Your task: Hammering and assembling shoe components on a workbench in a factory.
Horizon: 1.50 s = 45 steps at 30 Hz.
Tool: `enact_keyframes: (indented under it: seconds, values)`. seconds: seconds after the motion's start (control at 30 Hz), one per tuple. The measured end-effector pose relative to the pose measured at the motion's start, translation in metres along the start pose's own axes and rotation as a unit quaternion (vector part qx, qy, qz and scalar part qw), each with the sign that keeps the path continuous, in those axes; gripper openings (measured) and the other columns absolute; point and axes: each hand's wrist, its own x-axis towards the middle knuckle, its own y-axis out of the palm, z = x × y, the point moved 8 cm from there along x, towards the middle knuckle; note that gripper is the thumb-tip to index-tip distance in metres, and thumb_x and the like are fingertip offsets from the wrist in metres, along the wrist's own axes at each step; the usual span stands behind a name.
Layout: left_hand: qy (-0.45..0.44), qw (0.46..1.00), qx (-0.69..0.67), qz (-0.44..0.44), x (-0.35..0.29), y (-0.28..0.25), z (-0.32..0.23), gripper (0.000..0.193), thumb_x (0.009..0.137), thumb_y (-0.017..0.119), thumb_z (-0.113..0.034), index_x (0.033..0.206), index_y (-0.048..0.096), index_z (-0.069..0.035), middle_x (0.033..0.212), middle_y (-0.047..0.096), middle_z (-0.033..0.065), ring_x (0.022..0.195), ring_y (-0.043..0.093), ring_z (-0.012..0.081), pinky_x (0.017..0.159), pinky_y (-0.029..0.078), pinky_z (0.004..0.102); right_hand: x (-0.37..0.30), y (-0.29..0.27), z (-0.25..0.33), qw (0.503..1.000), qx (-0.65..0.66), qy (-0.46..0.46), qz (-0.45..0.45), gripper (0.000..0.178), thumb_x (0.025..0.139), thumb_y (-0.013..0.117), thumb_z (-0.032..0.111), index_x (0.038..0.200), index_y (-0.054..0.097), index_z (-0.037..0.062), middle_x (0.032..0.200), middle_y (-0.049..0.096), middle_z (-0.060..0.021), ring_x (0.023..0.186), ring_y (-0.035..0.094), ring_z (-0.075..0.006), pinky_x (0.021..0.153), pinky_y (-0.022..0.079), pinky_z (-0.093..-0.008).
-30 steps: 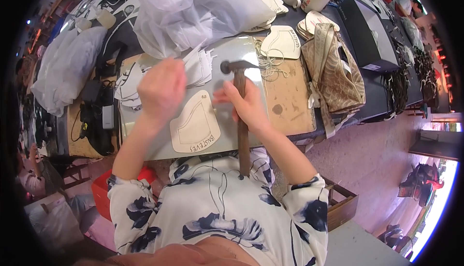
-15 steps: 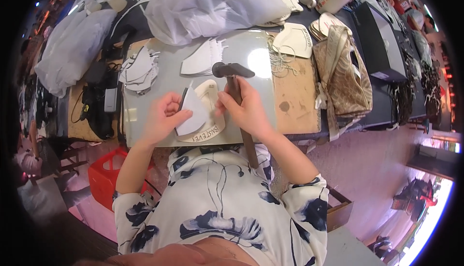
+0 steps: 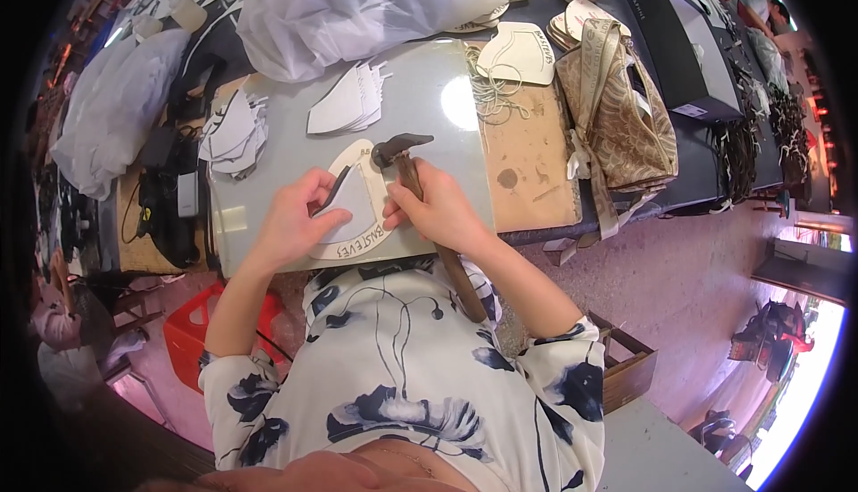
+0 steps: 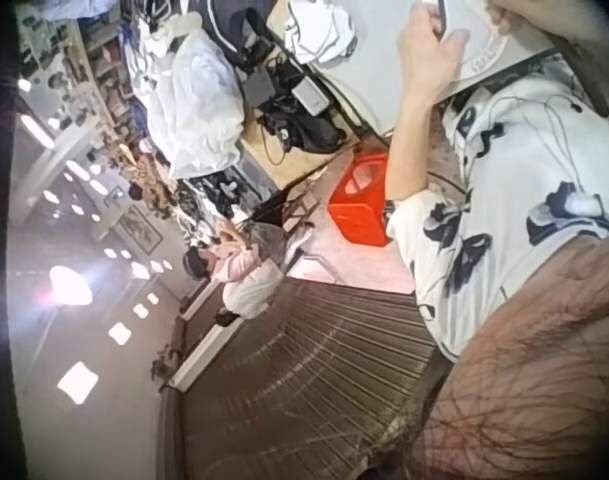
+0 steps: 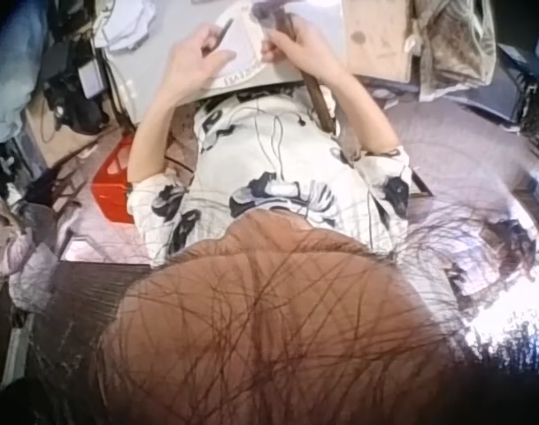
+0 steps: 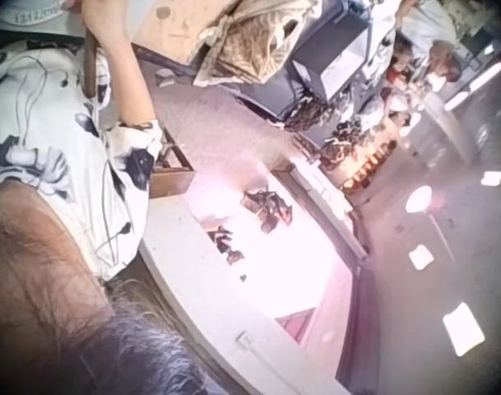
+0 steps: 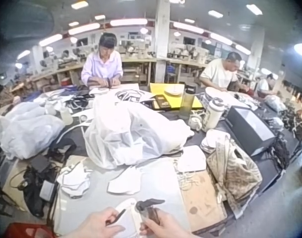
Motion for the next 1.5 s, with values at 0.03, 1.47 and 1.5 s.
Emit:
enact_keyframes:
  seconds: [0.03, 1.47, 1.5]
  values:
    - [0.0, 1.0, -0.001, 0.002, 0.001, 0.0, -0.001, 0.03, 0.077, 0.075, -0.004, 0.1, 0.057, -0.002, 0.071, 0.064, 0.0018, 0.062, 0.052, 0.006, 0.059, 0.043, 0.0243, 0.001, 0.0, -0.001, 1.0, -0.002, -0.002, -0.002, 0.015, 0.101, 0.05, 0.017, 0.1, 0.045, 0.0035, 0.085, 0.068, -0.0097, 0.075, 0.072, -0.0138, 0.041, 0.041, -0.0201]
    - [-0.019, 1.0, 0.012, -0.019, 0.004, 0.004, 0.003, 0.029, 0.075, 0.077, -0.007, 0.094, 0.056, 0.001, 0.061, 0.054, 0.0023, 0.054, 0.045, 0.0081, 0.052, 0.039, 0.027, -0.003, 0.001, -0.001, 1.0, 0.009, -0.022, -0.011, 0.015, 0.101, 0.05, 0.015, 0.102, 0.043, 0.0022, 0.09, 0.069, -0.0117, 0.078, 0.072, -0.0143, 0.042, 0.042, -0.0204]
    - [-0.025, 0.999, 0.027, -0.013, 0.005, 0.005, 0.004, 0.03, 0.075, 0.077, -0.007, 0.095, 0.056, 0.001, 0.061, 0.053, 0.0029, 0.054, 0.045, 0.009, 0.052, 0.039, 0.0278, -0.003, 0.001, 0.0, 1.0, 0.008, -0.022, -0.011, 0.015, 0.101, 0.05, 0.015, 0.102, 0.043, 0.0022, 0.09, 0.069, -0.0117, 0.078, 0.072, -0.0143, 0.042, 0.042, -0.0204]
